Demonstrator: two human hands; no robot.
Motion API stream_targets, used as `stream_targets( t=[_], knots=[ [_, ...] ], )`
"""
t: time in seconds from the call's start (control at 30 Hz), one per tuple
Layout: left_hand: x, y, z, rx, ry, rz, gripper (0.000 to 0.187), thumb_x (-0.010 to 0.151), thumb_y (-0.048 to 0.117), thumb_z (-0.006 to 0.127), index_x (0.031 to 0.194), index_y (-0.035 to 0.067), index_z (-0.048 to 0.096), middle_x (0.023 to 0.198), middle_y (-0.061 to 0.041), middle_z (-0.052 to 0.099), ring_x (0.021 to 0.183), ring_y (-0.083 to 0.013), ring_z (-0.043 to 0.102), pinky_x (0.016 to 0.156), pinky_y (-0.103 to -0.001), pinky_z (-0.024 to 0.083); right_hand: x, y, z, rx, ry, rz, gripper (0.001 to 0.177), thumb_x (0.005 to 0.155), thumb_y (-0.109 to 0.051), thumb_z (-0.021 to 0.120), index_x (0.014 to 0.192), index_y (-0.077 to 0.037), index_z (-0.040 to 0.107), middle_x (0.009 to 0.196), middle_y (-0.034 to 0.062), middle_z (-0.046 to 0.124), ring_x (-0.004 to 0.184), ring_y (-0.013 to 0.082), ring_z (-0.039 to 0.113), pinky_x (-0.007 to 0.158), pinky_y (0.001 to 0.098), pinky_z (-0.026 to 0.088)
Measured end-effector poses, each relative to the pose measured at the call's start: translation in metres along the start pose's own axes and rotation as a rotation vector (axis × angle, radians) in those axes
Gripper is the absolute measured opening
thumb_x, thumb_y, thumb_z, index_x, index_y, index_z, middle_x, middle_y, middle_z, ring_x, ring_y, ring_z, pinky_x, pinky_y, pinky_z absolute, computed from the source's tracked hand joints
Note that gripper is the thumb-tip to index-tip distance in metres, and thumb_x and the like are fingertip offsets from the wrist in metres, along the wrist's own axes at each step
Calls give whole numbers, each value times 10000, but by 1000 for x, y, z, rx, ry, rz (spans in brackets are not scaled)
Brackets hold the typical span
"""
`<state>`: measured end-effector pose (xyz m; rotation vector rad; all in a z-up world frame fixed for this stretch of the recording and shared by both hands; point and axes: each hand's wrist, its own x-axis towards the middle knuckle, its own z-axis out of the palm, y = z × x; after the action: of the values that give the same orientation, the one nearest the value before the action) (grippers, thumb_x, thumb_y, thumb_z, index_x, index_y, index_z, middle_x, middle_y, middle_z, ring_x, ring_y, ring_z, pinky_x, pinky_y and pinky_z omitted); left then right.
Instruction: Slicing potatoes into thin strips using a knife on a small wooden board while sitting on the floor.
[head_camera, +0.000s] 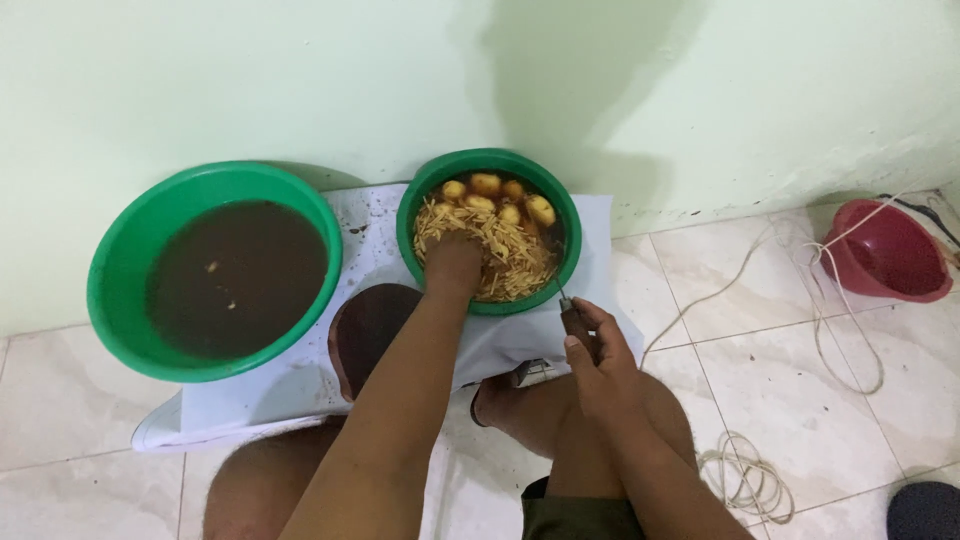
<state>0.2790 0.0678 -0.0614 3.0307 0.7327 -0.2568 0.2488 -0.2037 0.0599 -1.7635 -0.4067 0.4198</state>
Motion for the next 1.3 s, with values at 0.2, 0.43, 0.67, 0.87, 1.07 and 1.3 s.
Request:
stream_targets(
  t=[0.2,0.43,0.67,0.87,1.07,1.3],
  knots=[
    [-22,-1,-56,-14,-140,1,515,993,294,637,1453,96,514,1452,-144,540,1394,-313,490,1218,-590,352,1,-1,-2,14,-11,37,468,988,-116,552,1455,-118,544,1242,144,648,970,215,615,837,397,554],
    [-38,-28,-70,-555,65,-13,451,939,180,648,1384,130,592,1323,-152,644,1262,-343,631,1073,-566,507,-4,0,-1,104,-21,-5,445,995,-85,512,1440,-71,524,1143,138,628,832,171,537,710,360,509],
    [-135,-70,-82,-518,319,-10,450,910,163,704,1337,38,634,1252,-230,597,1157,-404,636,961,-504,567,-5,3,6,121,-53,-14,462,985,-78,522,1447,-64,531,1131,151,643,825,189,554,727,356,509],
    [-209,-85,-36,-29,294,-61,493,891,190,735,1375,219,652,1155,-97,647,1007,-236,704,819,-342,618,-13,9,13,63,-96,-13,542,987,-76,500,1526,-58,446,1197,180,625,869,212,555,777,383,516],
    [-239,-90,-22,-452,280,-109,375,980,210,686,1349,144,677,1113,-133,701,1007,-278,723,872,-377,608,-19,18,21,45,-188,34,507,949,-87,479,1452,-58,529,1046,152,631,788,209,583,680,372,525],
    [-230,-95,-8,-374,284,-215,299,942,354,745,1172,168,697,1027,-39,691,1026,-231,703,872,-401,582,-40,20,50,151,-432,269,321,973,-156,487,1252,-7,542,663,122,573,446,219,548,345,327,417]
  ],
)
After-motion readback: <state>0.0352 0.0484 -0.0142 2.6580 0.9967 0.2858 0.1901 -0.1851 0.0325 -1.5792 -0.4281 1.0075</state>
